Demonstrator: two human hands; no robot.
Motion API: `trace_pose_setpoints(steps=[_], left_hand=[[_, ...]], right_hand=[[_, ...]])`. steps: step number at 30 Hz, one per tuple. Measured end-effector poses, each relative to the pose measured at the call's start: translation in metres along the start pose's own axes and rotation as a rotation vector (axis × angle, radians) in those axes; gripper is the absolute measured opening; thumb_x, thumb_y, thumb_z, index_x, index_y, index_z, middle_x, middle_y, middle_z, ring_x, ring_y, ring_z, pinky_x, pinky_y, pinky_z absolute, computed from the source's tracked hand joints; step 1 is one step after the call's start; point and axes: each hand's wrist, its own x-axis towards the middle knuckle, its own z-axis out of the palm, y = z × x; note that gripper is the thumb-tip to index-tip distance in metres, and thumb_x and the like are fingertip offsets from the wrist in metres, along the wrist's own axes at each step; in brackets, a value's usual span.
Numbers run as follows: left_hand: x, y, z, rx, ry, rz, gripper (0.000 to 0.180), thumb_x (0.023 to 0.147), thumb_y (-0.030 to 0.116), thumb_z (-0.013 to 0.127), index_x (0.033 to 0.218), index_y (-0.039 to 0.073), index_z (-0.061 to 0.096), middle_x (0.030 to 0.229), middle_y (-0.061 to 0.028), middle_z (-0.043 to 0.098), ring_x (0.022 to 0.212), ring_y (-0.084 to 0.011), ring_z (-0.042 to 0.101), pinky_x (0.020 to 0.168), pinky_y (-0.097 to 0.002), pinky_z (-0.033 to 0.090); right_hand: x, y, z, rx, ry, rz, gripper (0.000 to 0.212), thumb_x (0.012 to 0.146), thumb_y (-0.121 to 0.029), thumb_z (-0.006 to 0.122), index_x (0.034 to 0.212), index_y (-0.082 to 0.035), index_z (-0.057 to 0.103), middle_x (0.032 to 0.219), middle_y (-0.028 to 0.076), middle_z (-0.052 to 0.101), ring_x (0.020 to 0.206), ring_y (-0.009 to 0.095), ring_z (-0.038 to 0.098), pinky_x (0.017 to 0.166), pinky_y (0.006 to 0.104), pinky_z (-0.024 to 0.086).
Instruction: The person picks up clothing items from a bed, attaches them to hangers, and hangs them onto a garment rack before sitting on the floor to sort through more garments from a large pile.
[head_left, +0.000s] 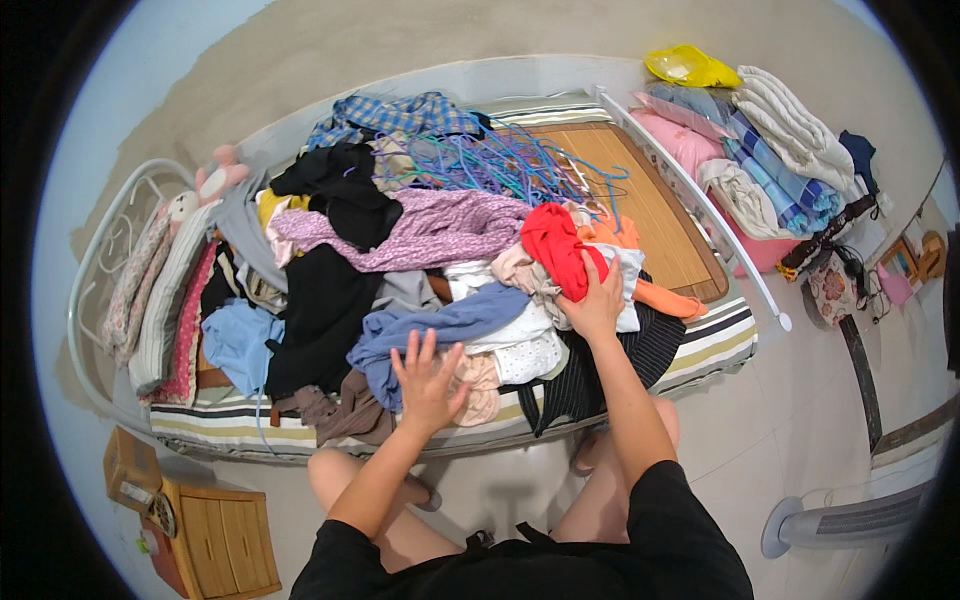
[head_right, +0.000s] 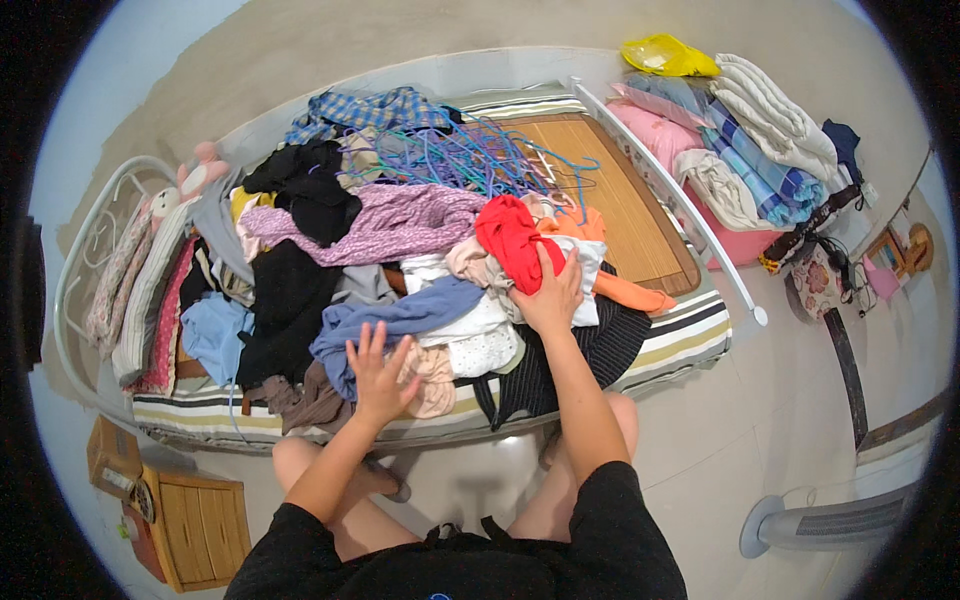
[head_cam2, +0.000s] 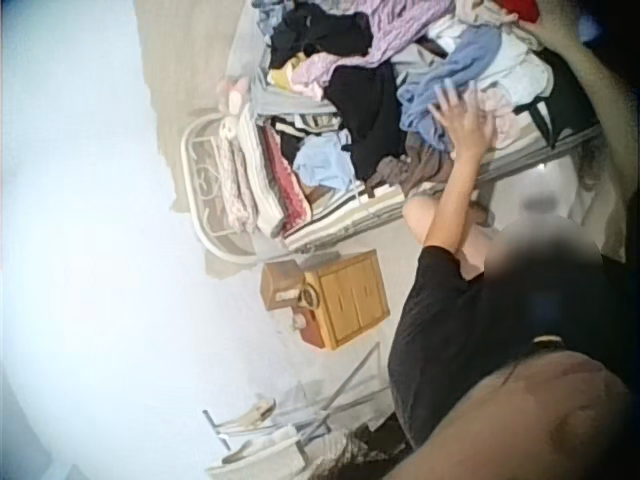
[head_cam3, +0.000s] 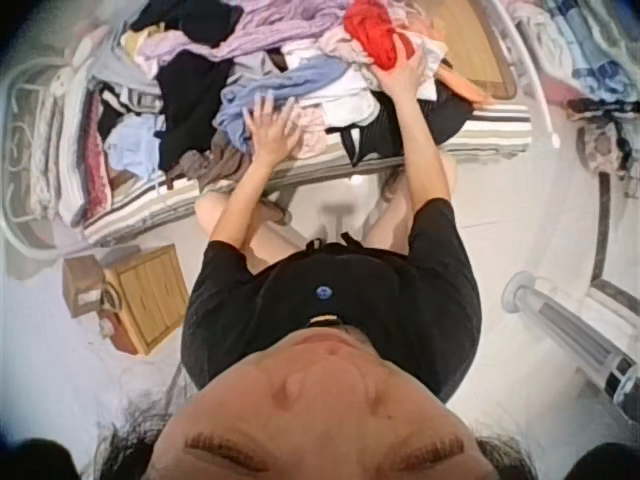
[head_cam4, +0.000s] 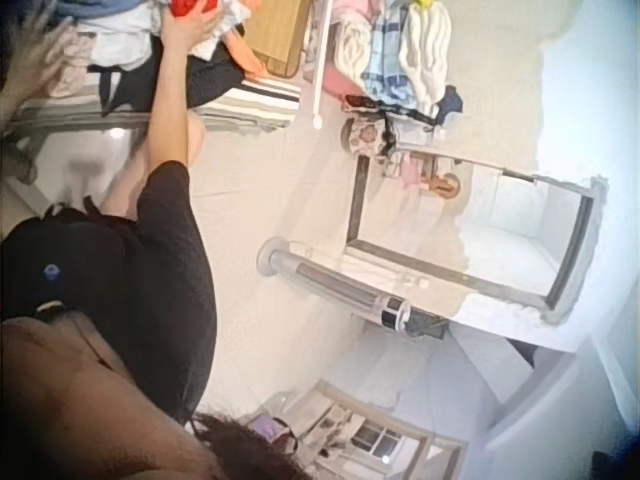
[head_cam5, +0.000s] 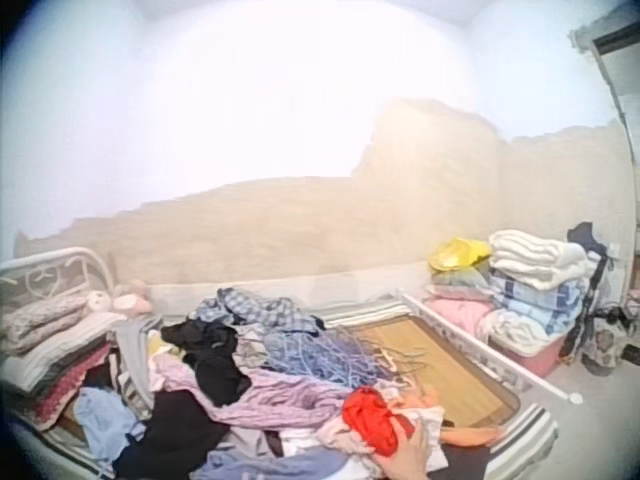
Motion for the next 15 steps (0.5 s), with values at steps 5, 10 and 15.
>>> trace_pose_setpoints(steps=[5,10,15], left_hand=[[0.060,0.020,0.036,0.014,-0.073,-0.013,0.080,0.059,0.026,0.076,0.132,0.025,0.043,0.142,-0.0166,0.026,0.132,-0.0383,0.021,0.102,-0.0588,0.015],[0.076,-0.013,0.068,0.150,-0.011,-0.026,0.053,0.064,0.013,0.064,0.116,0.019,0.055,0.105,-0.0105,0.050,0.096,-0.0276,0.048,0.079,-0.0443,0.035],[0.068,-0.062,0.060,0.156,0.146,0.043,0.023,0.068,0.010,0.055,0.090,0.013,0.061,0.073,-0.0048,0.047,0.072,-0.0237,0.047,0.064,-0.0376,0.032]], right_hand=[[0.018,0.012,-0.007,-0.127,0.080,0.078,0.090,0.056,-0.042,0.077,0.136,-0.031,0.036,0.142,0.024,0.020,0.126,0.043,0.027,0.098,0.0559,0.028],[0.014,0.025,0.023,0.033,-0.017,-0.053,0.059,0.058,-0.031,0.075,0.107,-0.005,0.057,0.098,0.021,0.056,0.092,0.039,0.053,0.081,0.0455,0.044],[-0.003,-0.013,0.052,0.231,-0.165,-0.056,0.040,0.060,-0.025,0.074,0.090,-0.001,0.061,0.090,0.020,0.059,0.088,0.036,0.057,0.077,0.0445,0.046]])
